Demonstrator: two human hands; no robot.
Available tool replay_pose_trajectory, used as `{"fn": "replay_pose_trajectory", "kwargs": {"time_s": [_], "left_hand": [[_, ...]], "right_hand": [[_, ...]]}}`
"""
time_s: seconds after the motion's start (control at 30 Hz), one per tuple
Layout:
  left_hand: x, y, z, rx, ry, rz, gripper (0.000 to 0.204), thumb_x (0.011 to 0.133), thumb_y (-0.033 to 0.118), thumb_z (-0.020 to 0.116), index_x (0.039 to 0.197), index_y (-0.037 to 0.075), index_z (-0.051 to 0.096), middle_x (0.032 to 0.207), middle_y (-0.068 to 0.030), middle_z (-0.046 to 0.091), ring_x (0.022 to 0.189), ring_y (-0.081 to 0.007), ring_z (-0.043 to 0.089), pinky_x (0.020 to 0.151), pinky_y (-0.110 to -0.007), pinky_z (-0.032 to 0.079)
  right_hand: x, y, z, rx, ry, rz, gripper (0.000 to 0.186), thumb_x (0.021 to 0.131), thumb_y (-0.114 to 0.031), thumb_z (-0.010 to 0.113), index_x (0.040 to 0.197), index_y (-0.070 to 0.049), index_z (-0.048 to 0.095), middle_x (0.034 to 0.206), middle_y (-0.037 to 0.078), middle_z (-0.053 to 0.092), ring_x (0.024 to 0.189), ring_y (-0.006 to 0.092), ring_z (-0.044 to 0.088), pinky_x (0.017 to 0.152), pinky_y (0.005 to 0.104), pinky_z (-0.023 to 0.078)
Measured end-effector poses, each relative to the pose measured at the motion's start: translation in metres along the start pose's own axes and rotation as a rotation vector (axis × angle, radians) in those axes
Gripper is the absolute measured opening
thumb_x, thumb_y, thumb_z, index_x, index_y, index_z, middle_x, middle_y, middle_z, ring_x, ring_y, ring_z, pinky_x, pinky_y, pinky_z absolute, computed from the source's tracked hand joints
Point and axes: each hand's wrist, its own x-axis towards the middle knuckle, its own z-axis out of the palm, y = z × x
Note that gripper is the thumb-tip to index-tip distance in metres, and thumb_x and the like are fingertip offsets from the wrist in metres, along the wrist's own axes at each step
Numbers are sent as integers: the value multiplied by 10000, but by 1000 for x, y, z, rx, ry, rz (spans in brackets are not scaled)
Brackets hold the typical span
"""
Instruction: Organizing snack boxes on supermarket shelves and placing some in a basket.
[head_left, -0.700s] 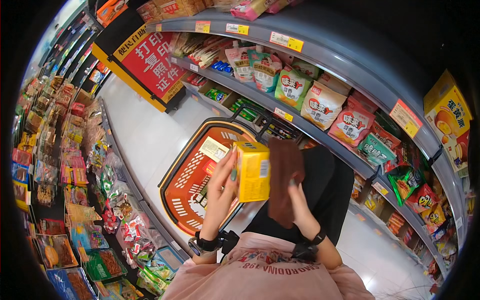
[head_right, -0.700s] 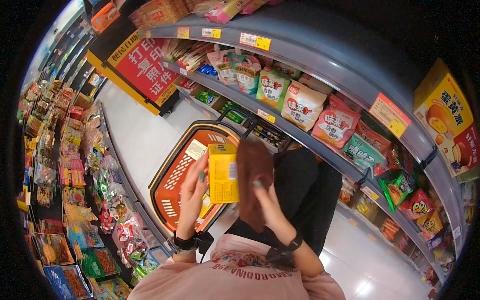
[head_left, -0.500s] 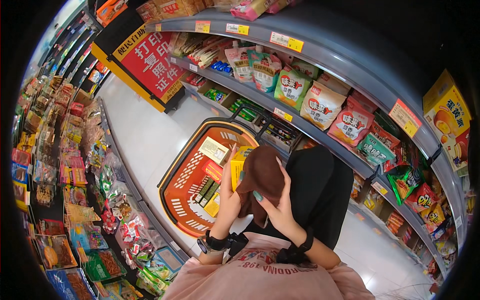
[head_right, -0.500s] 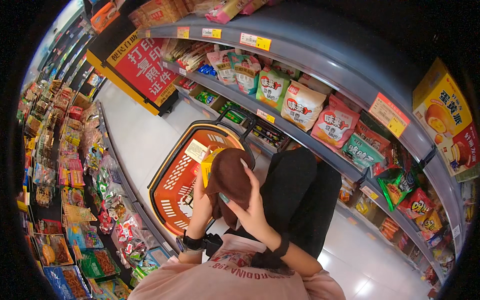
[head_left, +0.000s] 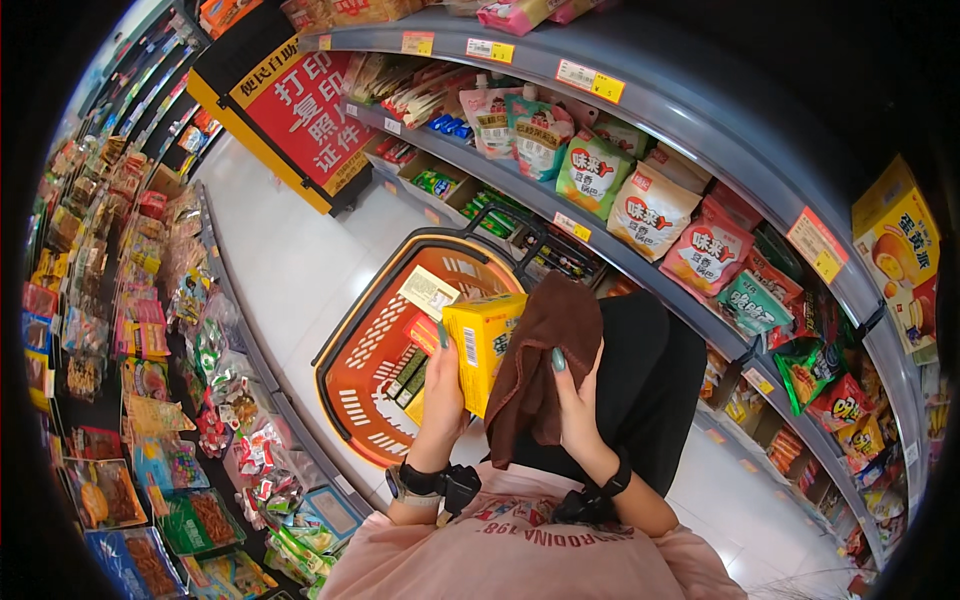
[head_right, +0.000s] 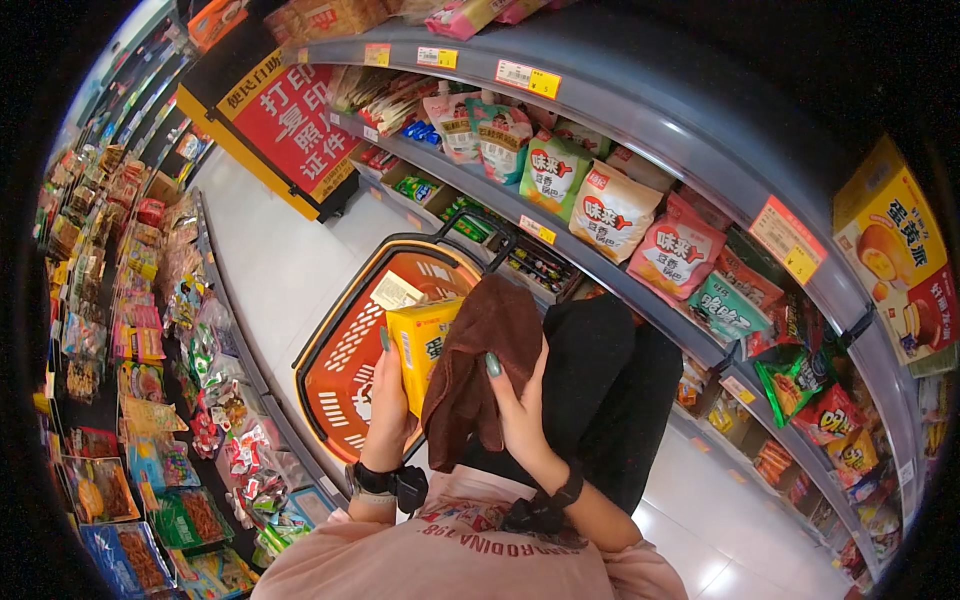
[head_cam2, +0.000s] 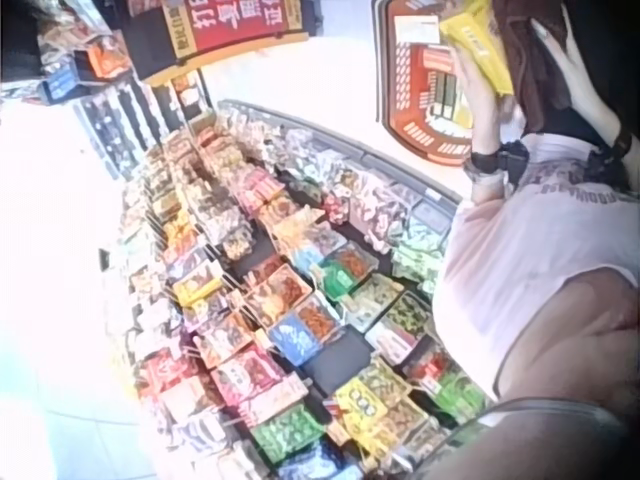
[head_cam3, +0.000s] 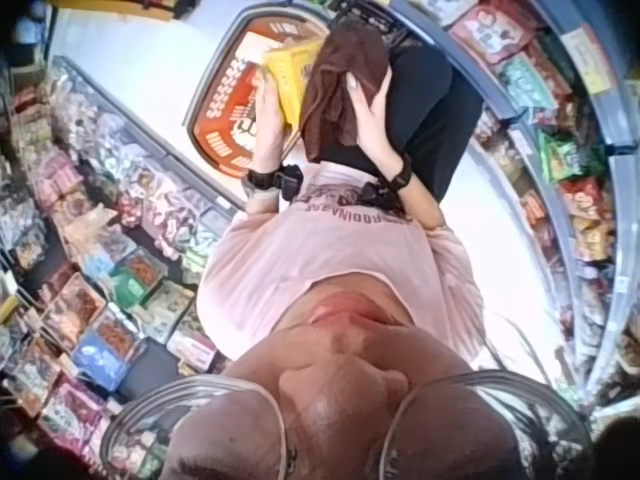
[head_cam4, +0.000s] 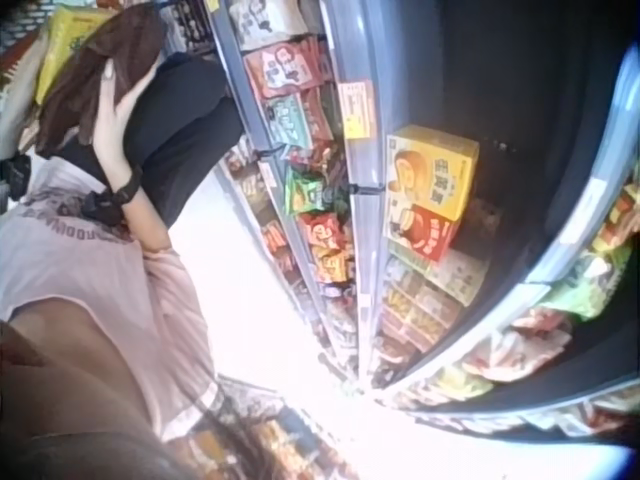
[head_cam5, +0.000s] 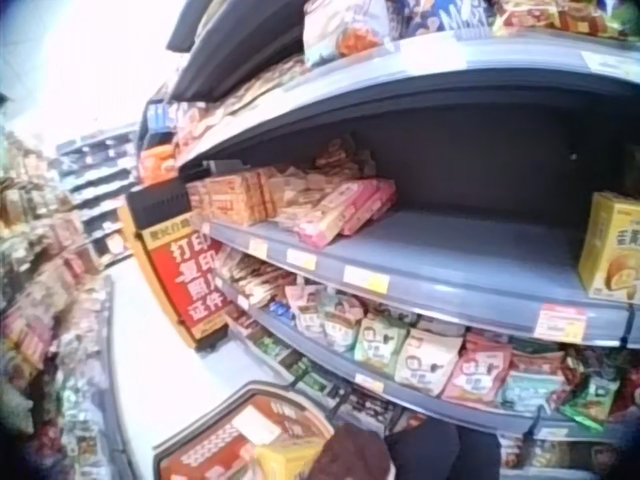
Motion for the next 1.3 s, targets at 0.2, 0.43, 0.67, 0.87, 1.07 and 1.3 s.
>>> {"fn": "replay_pose_trajectory", "kwargs": {"time_s": [0.2,0.43,0.67,0.87,1.07,1.3], "left_hand": [[9,-7,-10,63,62,86,407,970,258,342,1293,11,334,1072,-92,548,949,-137,548,799,-252,455],[3,3,6,376,-63,137,499,910,170,441,1338,3,246,1184,-97,456,1097,-146,443,915,-261,371],[-3,9,-21,-461,-104,-136,537,748,244,520,1210,-6,411,1160,-176,521,1030,-267,555,882,-376,455],[-1,-13,-26,-168,-112,-90,480,797,239,527,1204,8,421,1166,-157,525,1039,-257,543,894,-372,444],[-3,-53,-36,-684,-573,-172,617,840,473,508,1299,87,360,1261,-120,466,1141,-272,474,971,-417,383],[-3,-37,-31,-403,-81,-136,662,827,511,497,1320,100,335,1290,-121,434,1163,-271,452,975,-426,376]], "right_hand": [[3,-1,-9,452,42,376,595,900,-178,508,1374,-80,161,1355,100,287,1252,191,311,1047,317,237],[6,-3,-6,-14,-77,-3,605,880,-105,514,1375,-71,168,1340,109,318,1237,183,339,1035,311,257],[0,15,-26,272,-80,268,564,928,-226,451,1395,-161,141,1349,85,309,1243,196,339,1006,311,321],[-1,15,-15,421,-109,414,557,906,-200,468,1378,-115,184,1352,111,312,1261,203,311,1030,280,282],[13,13,-22,-381,-311,-25,594,874,-264,468,1402,-159,216,1462,179,68,1315,352,196,1055,421,201],[40,-115,4,-1165,-414,-565,675,716,-371,635,1306,-144,400,1338,207,311,1208,340,341,953,431,273]]}}
